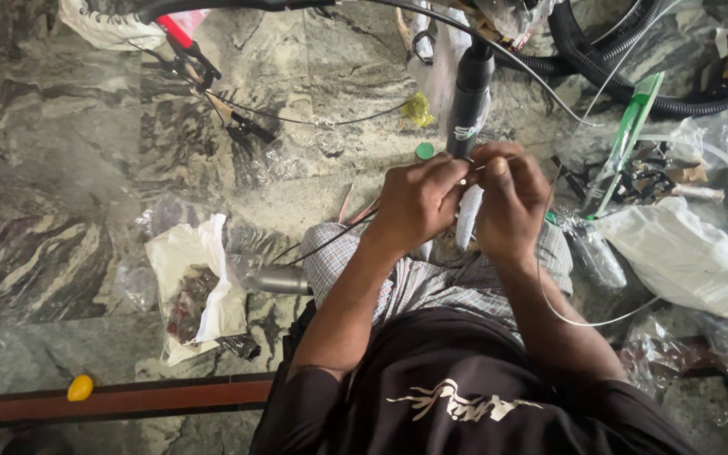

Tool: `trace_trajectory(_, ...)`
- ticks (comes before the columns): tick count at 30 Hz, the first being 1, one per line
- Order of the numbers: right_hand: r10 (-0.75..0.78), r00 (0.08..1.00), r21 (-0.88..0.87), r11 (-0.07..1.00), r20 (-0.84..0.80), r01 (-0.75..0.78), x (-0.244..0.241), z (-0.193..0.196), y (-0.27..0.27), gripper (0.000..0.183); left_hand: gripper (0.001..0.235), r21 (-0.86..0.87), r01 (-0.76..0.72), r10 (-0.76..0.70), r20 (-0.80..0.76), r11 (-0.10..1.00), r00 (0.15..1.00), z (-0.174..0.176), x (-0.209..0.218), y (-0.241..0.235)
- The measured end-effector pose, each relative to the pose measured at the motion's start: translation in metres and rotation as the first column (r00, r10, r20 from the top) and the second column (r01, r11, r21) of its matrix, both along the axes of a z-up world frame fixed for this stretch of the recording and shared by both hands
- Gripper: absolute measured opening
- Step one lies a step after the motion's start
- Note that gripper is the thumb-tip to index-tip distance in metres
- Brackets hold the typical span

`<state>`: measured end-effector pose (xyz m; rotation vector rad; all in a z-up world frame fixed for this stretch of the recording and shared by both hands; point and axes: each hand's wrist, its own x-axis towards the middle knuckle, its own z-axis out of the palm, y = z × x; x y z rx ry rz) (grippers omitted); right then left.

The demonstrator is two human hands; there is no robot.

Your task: The person threads a brake cable through the handlebar and brake lever, then routes it along the frame. They use pliers to cut the cable and adjust the housing. The person works on a partially assembled bicycle in a cluttered workspace.

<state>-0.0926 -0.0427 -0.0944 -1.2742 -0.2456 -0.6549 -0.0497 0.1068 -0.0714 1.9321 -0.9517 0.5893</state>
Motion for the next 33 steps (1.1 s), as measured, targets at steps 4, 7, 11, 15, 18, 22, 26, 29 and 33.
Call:
trace_trajectory(4,0.097,0.995,0.162,0.982,0.001,-0.096,0.005,0.008,-0.01,0.02,0.031,0.02,0.04,-0.04,0.001,0.999,0.999,0.013,0.005,0.002)
trace_trajectory(7,0.012,0.997,0.259,0.965,0.083,-0.033,0.013,0.02,-0.026,0.021,0.026,0.053,0.019,-0.016,-0.053,0.998,0.998,0.021,0.009,0.008)
trace_trajectory(11,-0.03,0.997,0.008,1.0,0.069,0.029,0.012,0.024,-0.015,0.023,0.026,-0.01,0.049,-0.049,-0.012,0.999,0.999,0.024,0.012,0.001)
trace_trajectory(15,0.005,0.986,0.064,0.998,0.168,-0.016,0.014,0.03,-0.006,0.022,0.023,0.012,0.085,-0.084,-0.074,0.996,0.994,0.031,0.018,-0.008)
trace_trajectory(18,-0.041,0.961,0.147,0.989,0.272,0.001,0.02,0.042,-0.016,0.022,0.03,-0.075,0.128,-0.135,-0.105,0.989,0.985,0.039,0.023,-0.006)
trace_trajectory(22,-0.079,0.941,0.176,0.984,0.329,0.021,0.025,0.055,-0.022,0.024,0.036,-0.2,0.165,-0.178,-0.047,0.966,0.983,0.046,0.024,-0.007)
trace_trajectory(26,-0.084,0.935,0.118,0.992,0.345,0.045,0.028,0.065,-0.019,0.026,0.03,-0.2,0.113,-0.129,-0.065,0.973,0.99,0.05,0.027,-0.011)
trace_trajectory(29,-0.085,0.937,0.105,0.993,0.339,0.052,0.03,0.067,-0.017,0.027,0.022,-0.213,0.134,-0.127,0.048,0.968,0.991,0.053,0.031,-0.011)
trace_trajectory(33,-0.09,0.93,0.108,0.993,0.357,0.054,0.033,0.066,-0.018,0.026,0.018,-0.183,0.143,-0.133,0.063,0.973,0.989,0.055,0.032,-0.008)
